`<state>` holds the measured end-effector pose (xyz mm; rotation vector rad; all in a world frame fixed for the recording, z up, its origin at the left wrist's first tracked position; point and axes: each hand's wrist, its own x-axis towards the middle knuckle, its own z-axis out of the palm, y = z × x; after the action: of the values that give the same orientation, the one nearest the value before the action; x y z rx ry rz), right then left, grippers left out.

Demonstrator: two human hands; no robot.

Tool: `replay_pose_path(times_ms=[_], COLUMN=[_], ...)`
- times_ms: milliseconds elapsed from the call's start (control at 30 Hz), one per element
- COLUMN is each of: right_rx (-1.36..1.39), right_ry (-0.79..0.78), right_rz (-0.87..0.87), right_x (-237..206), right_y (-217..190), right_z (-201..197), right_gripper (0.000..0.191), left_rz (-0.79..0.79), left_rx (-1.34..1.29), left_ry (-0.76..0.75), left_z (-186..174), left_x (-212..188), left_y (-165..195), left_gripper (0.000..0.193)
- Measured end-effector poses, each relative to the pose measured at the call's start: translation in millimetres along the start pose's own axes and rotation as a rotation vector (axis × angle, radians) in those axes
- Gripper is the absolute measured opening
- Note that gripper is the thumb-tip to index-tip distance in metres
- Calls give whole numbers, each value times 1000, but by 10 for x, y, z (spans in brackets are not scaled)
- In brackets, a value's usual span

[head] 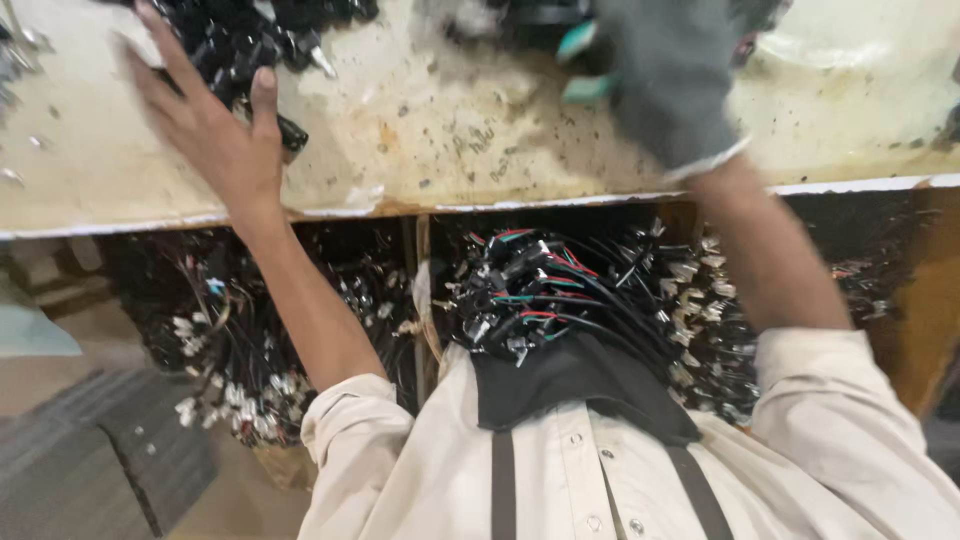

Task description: The person picks up black cable connectors and wires from the workbench, strips and trims wire ends with pliers, and joins the wires into connectors, placing finished harnesses into a growing pile on their lap and the bench.

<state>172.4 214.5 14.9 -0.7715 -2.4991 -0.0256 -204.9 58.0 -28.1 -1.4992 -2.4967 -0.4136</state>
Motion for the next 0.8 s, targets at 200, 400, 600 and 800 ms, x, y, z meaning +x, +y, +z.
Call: replay_pose_path(times_ms=[200,400,600,800], right_rx=[-13,77,456,153], right_ry=[40,-65,274,144], right_rz=[-41,111,334,366], right_x=[-220,-534,-807,-695], right_y=[-53,-377,-446,-144], right_z=[47,-136,-160,-541], right_gripper=[32,18,34,36], left_rz=[-67,76,358,491], left_rx=[-33,-243,-429,-422], left_ry=[-145,14,-38,-243], left_z=[351,286,-112,-17], left_x=[-242,-513,-778,-724], left_y=[456,1082,974,804], left_gripper=[64,45,49,51])
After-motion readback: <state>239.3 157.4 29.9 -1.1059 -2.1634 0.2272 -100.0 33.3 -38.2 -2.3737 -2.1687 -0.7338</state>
